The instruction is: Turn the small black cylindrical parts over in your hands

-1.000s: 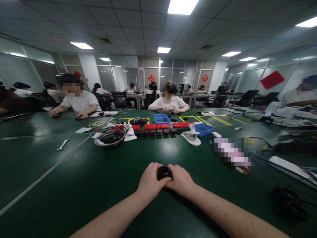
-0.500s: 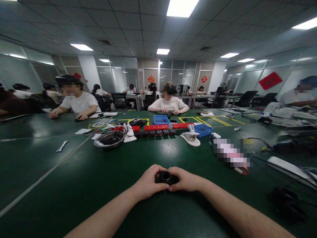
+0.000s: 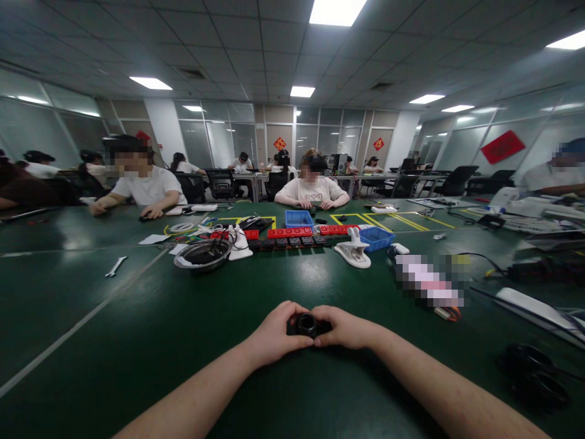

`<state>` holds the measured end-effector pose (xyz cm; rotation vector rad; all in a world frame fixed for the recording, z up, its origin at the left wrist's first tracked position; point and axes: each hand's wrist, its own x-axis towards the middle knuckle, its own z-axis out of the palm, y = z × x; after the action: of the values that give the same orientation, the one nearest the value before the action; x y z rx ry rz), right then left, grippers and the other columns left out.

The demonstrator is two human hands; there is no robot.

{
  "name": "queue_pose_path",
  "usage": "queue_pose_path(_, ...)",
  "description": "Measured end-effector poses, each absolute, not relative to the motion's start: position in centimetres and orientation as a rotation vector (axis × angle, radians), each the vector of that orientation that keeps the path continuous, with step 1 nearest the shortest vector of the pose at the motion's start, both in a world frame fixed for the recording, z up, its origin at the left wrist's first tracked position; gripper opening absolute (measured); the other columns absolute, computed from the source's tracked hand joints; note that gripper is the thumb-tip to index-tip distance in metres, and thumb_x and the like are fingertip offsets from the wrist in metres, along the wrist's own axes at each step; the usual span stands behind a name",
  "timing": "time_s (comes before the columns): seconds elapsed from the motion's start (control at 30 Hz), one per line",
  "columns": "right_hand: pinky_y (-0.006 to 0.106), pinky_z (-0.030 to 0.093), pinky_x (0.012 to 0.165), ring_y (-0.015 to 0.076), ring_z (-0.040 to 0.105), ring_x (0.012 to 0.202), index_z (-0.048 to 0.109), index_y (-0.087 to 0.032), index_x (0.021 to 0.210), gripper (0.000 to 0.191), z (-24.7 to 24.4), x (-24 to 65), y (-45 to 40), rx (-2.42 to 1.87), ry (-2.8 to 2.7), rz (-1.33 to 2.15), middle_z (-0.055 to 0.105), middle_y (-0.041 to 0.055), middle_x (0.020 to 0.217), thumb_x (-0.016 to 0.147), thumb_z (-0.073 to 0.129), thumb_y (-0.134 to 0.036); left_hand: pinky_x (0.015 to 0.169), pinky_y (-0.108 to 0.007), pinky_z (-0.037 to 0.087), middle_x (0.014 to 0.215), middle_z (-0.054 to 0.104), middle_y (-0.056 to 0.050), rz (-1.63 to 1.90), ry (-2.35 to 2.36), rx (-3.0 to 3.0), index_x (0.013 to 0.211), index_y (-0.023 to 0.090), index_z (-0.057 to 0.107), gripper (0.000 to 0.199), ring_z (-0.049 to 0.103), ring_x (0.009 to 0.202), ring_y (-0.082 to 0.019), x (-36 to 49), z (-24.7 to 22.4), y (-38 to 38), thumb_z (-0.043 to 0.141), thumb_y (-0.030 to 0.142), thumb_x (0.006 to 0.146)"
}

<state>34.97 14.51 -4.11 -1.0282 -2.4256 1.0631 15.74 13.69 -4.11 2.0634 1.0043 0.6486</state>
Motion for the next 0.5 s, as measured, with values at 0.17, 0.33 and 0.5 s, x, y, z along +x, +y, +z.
queue_pose_path(0.17, 0.020, 0.035, 0.058, 0.0116, 0.046, 0.068, 0.052, -0.015, 0.083, 0.027, -5.0, 34.7, 14.5, -1.107, -2.331, 1.082, 0.050, -0.0033, 0.074, 0.061, 0.065, -0.024, 0.062, -0.026, 0.038, 0.085, 0.048, -0.001, 0.680, 1.059, 2.057, 0.090, 0.020, 0.054, 0.038, 0.047, 0.074, -0.016, 16.0, -4.3, 13.6, 0.066, 0.036, 0.058)
queue_pose_path(0.33, 0.018, 0.031, 0.050, 0.0101, 0.043, 0.062, 0.048, -0.015, 0.075, 0.033, -5.2, 34.3, 14.4, -1.269, -2.299, 0.925, 0.047, -0.0042, 0.068, 0.055, 0.068, -0.032, 0.063, -0.025, 0.038, 0.085, 0.049, -0.001, 0.734, 1.188, 2.054, 0.086, 0.019, 0.054, 0.036, 0.048, 0.076, -0.017, 16.5, -4.3, 13.1, 0.068, 0.034, 0.056)
queue_pose_path(0.5, 0.019, 0.029, 0.047, 0.0102, 0.044, 0.058, 0.045, -0.016, 0.072, 0.034, -5.2, 33.1, 14.1, -1.430, -2.314, 0.733, 0.049, -0.0030, 0.066, 0.054, 0.066, -0.035, 0.068, -0.027, 0.038, 0.086, 0.050, -0.002, 0.804, 1.385, 2.053, 0.086, 0.019, 0.052, 0.034, 0.049, 0.080, -0.018, 17.3, -4.7, 12.6, 0.065, 0.033, 0.058)
